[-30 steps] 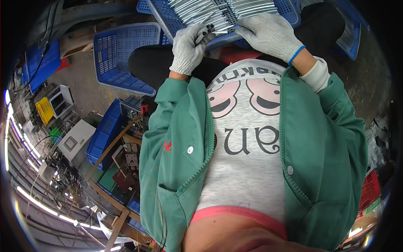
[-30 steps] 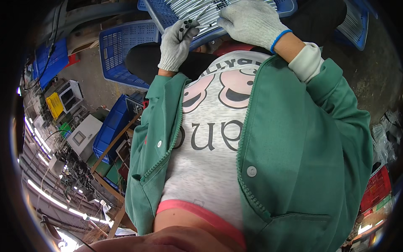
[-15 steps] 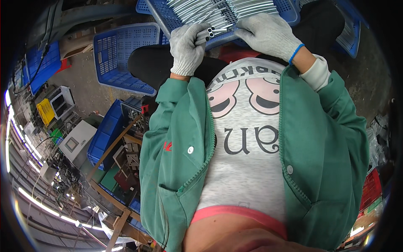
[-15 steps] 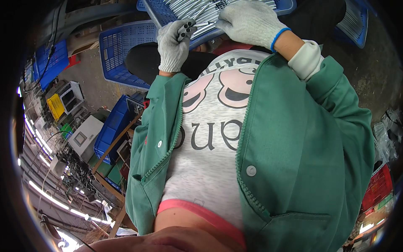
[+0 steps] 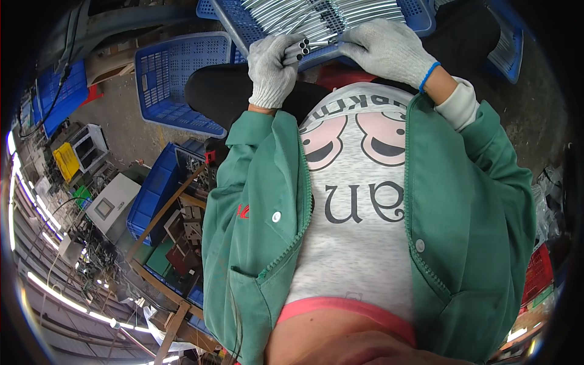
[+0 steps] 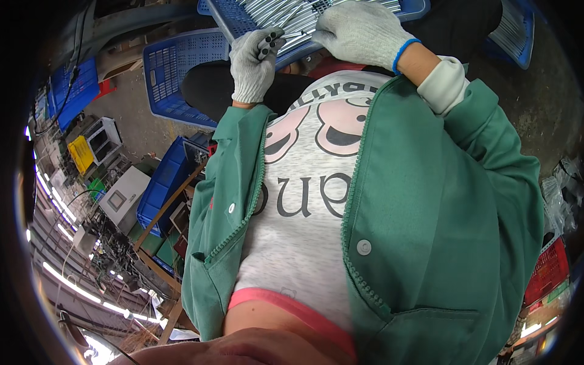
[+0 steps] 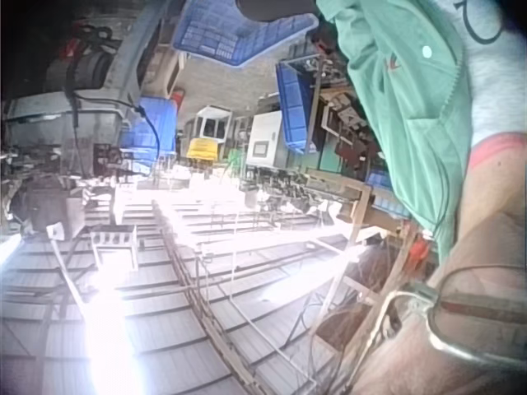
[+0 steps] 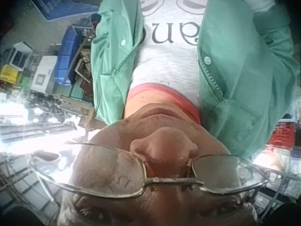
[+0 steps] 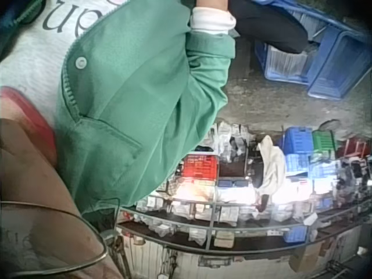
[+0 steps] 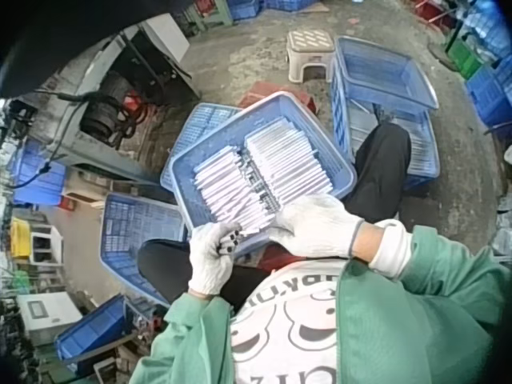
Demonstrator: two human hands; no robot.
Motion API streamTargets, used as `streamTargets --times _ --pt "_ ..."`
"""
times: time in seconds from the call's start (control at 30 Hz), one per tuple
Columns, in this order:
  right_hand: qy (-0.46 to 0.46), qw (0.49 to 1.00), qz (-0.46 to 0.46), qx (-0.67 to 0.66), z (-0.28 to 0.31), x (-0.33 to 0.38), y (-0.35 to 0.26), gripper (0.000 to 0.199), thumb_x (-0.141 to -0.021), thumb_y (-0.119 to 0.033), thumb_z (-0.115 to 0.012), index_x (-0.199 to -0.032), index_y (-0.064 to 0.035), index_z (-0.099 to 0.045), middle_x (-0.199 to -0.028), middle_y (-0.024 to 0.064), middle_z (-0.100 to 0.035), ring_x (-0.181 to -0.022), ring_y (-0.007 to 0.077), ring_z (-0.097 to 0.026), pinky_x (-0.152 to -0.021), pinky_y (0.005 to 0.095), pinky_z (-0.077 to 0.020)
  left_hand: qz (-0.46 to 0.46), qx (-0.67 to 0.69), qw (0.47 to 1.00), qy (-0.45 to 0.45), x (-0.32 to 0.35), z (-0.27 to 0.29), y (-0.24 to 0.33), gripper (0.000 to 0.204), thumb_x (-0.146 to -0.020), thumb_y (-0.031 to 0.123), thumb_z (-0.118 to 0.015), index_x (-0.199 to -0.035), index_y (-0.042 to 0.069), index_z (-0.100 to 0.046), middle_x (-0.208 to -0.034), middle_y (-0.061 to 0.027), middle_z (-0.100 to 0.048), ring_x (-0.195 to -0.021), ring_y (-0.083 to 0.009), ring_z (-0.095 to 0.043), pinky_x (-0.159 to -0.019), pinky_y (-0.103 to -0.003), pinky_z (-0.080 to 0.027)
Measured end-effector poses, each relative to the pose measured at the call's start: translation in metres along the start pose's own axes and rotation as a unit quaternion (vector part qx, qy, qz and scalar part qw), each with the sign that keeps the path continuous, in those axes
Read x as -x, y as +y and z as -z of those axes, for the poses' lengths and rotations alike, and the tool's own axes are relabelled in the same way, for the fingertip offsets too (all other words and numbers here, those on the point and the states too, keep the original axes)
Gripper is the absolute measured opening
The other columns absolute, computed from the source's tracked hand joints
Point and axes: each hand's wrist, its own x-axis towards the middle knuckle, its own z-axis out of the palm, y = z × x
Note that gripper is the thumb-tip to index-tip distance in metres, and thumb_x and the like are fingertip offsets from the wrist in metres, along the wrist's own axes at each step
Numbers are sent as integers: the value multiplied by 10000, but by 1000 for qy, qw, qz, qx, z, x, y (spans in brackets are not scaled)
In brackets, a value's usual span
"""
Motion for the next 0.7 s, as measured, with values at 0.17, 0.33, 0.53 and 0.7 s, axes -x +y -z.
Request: streamTargets --times 0.17,0.33,0.53,0.7 --pt "14 997 3 -71 -1 -4 0 385 -949 -406 -552 -1049 -94 -754 -859 93 -747 -727 314 -686 -648 412 -516 -19 3 1000 12 -1 2 -4 364 -697 22 -665 -1037 138 -728 -810 -10 -687 -727 -235 -633 -821 -337 -471" --pt "54 997 -43 -33 -28 -9 21 437 -941 -441 -540 -1070 -78 -746 -906 115 -752 -782 352 -690 -681 428 -520 28 -67 993 -97 -7 -9 -21 299 -787 68 -694 -1075 140 -728 -873 -46 -723 -750 -265 -659 -769 -391 -497" --pt "23 995 -74 -55 -30 -5 32 444 -936 -428 -525 -1079 -65 -736 -927 141 -748 -813 391 -682 -691 437 -516 105 -145 962 -207 -9 -50 -61 315 -838 173 -637 -1145 167 -708 -923 -82 -734 -800 -338 -684 -723 -445 -507" --pt "31 996 -69 -45 -34 -11 40 422 -924 -418 -558 -1011 -51 -748 -862 152 -739 -744 396 -663 -646 445 -497 156 -176 952 -198 -42 -76 -80 316 -891 250 -532 -1154 178 -690 -959 -112 -730 -869 -382 -686 -735 -486 -516"
